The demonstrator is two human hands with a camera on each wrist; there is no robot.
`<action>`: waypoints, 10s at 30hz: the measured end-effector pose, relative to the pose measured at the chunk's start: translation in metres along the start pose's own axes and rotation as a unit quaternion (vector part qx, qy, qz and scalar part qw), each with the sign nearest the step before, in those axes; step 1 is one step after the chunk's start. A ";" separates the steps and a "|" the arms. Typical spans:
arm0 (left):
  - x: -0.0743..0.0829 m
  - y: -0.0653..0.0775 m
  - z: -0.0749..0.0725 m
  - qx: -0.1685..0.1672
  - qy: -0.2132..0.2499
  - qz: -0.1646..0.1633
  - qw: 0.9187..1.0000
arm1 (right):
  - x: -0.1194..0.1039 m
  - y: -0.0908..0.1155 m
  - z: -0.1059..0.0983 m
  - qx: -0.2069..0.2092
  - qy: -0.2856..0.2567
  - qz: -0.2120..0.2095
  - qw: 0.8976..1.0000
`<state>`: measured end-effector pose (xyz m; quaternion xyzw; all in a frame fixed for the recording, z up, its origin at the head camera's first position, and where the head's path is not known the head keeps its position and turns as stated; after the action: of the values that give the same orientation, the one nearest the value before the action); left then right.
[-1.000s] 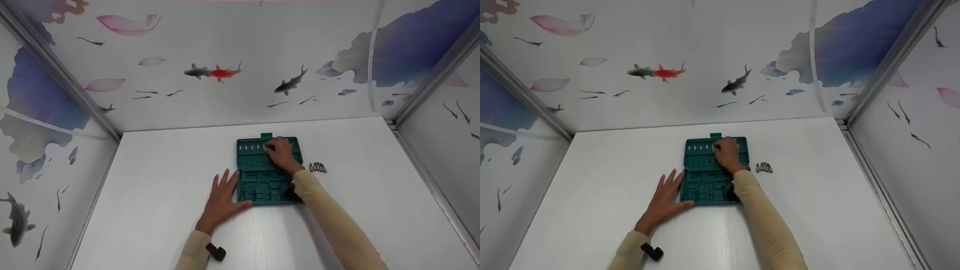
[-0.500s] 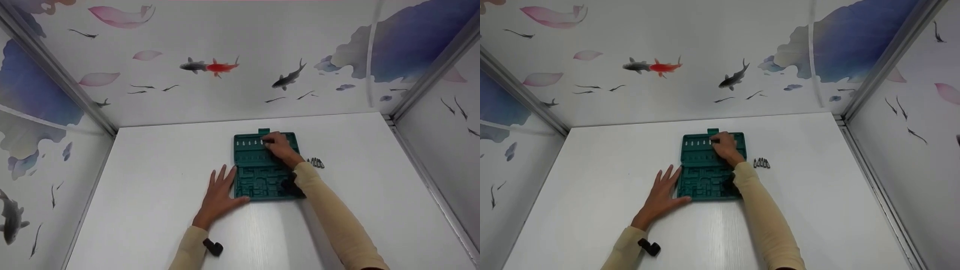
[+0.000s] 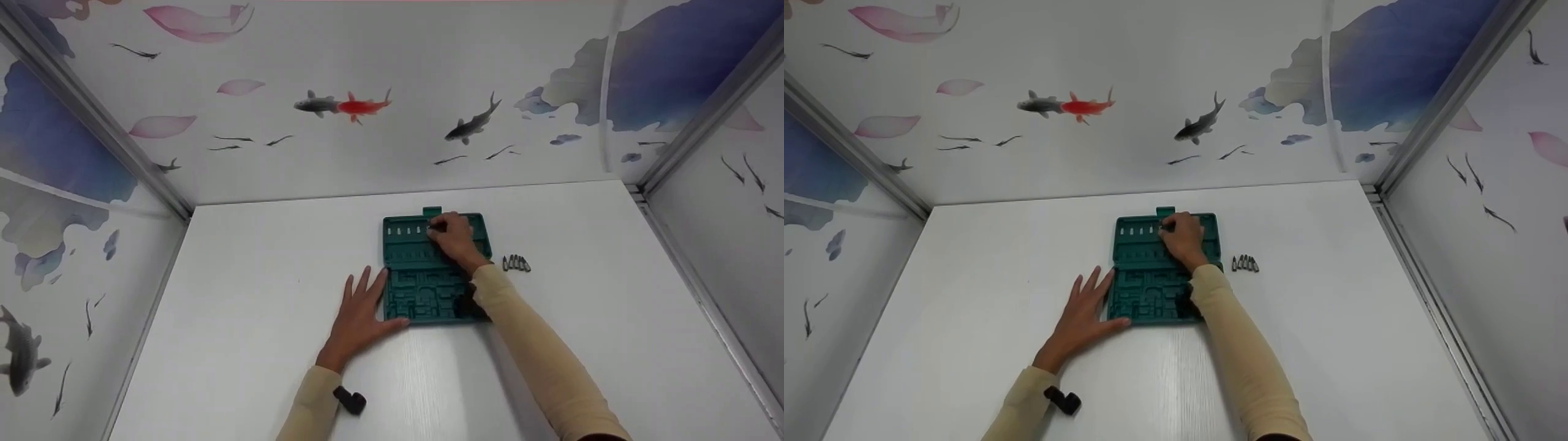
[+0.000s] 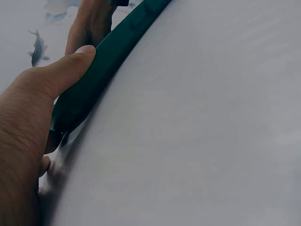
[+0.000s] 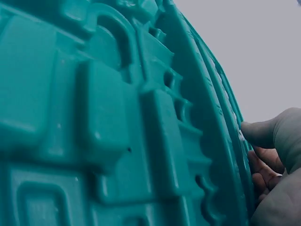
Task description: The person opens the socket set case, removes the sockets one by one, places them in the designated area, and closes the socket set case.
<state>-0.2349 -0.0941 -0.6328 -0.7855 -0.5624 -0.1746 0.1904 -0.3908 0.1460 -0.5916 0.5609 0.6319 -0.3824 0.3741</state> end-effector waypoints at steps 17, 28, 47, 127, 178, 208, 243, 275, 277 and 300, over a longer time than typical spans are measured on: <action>0.005 0.002 0.002 -0.011 0.000 0.002 1.000 | 0.002 0.009 -0.001 0.051 0.009 -0.016 0.999; 0.003 -0.001 0.002 -0.002 -0.003 0.011 1.000 | -0.001 0.020 -0.035 0.054 -0.125 -0.030 0.990; -0.001 0.000 0.002 -0.002 -0.001 0.005 1.000 | 0.014 0.078 -0.105 0.074 -0.058 -0.014 0.995; 0.001 0.002 -0.002 -0.003 0.011 -0.006 1.000 | 0.030 0.093 -0.122 0.106 -0.002 -0.005 0.994; -0.003 0.000 0.001 -0.019 -0.003 -0.002 1.000 | -0.015 -0.002 0.024 -0.050 0.118 -0.092 0.988; -0.001 0.002 -0.001 -0.016 -0.008 -0.006 1.000 | -0.013 0.001 0.022 0.032 -0.004 -0.028 0.999; -0.003 0.000 0.003 -0.009 0.000 -0.004 1.000 | 0.006 0.049 -0.106 0.060 -0.134 0.016 0.989; 0.001 0.002 -0.001 -0.001 0.009 0.001 1.000 | 0.061 0.116 -0.181 0.068 -0.012 0.088 0.994; 0.000 0.002 -0.001 0.000 0.010 0.002 1.000 | 0.065 0.118 -0.182 0.070 -0.006 0.091 0.993; -0.002 0.003 0.001 -0.003 0.009 0.012 1.000 | 0.084 0.125 -0.178 0.075 0.042 0.108 0.990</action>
<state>-0.2324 -0.0963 -0.6353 -0.7910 -0.5510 -0.1810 0.1948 -0.2822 0.3518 -0.5989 0.6680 0.5524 -0.3616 0.3433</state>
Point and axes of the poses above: each hand's wrist, its own y-axis away from the middle knuckle, its own z-axis out of the palm, x = y × z, the point moved 6 cm from there along -y, towards the middle knuckle, and after that the axes turned 10 degrees about -y, right-handed, at the moved point
